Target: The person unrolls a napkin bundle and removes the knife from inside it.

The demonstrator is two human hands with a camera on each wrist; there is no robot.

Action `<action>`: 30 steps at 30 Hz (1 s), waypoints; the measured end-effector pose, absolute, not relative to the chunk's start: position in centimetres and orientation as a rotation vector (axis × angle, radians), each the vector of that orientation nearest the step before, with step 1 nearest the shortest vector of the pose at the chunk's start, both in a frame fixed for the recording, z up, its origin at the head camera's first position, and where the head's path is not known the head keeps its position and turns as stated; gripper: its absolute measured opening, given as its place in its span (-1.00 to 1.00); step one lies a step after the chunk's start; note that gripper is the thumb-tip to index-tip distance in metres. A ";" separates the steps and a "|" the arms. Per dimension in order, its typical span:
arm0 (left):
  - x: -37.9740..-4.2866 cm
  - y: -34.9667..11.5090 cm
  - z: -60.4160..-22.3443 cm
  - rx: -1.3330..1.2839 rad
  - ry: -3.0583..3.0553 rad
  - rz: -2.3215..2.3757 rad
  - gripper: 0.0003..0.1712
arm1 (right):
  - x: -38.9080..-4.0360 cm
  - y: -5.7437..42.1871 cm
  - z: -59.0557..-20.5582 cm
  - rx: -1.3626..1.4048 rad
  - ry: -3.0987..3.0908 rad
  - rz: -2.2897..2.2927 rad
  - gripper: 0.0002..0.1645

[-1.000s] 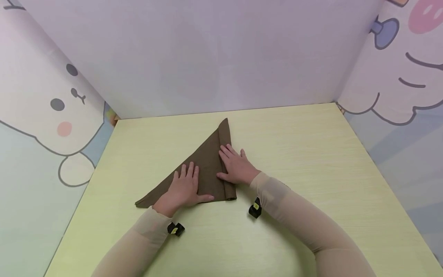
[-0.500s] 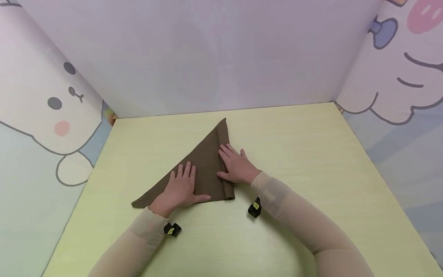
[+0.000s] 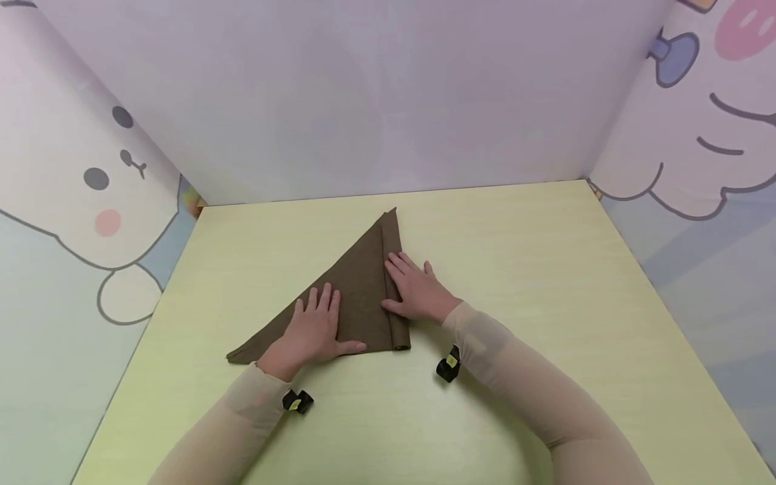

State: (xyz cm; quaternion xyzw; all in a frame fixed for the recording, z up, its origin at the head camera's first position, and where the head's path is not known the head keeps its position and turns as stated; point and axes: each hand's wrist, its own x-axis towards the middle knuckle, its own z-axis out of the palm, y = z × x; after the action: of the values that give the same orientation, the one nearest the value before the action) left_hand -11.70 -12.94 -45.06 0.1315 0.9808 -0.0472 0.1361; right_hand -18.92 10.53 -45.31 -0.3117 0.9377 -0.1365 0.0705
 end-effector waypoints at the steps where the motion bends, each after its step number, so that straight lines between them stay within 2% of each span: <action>1: -11.7 -13.0 -45.1 0.379 2.842 -0.133 0.44 | -18.9 10.6 -45.3 -0.938 2.821 -0.407 0.01; 30: -11.3 -14.6 -45.0 0.360 2.846 -0.100 0.45 | -18.7 11.6 -45.2 -0.907 2.821 -0.471 0.00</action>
State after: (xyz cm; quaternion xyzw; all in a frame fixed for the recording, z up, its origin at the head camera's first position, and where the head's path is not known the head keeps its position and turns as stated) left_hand -11.27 -14.60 -45.02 0.1242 0.9824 -0.0345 0.1350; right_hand -18.68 11.58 -45.17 -0.3015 0.9379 -0.1565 0.0707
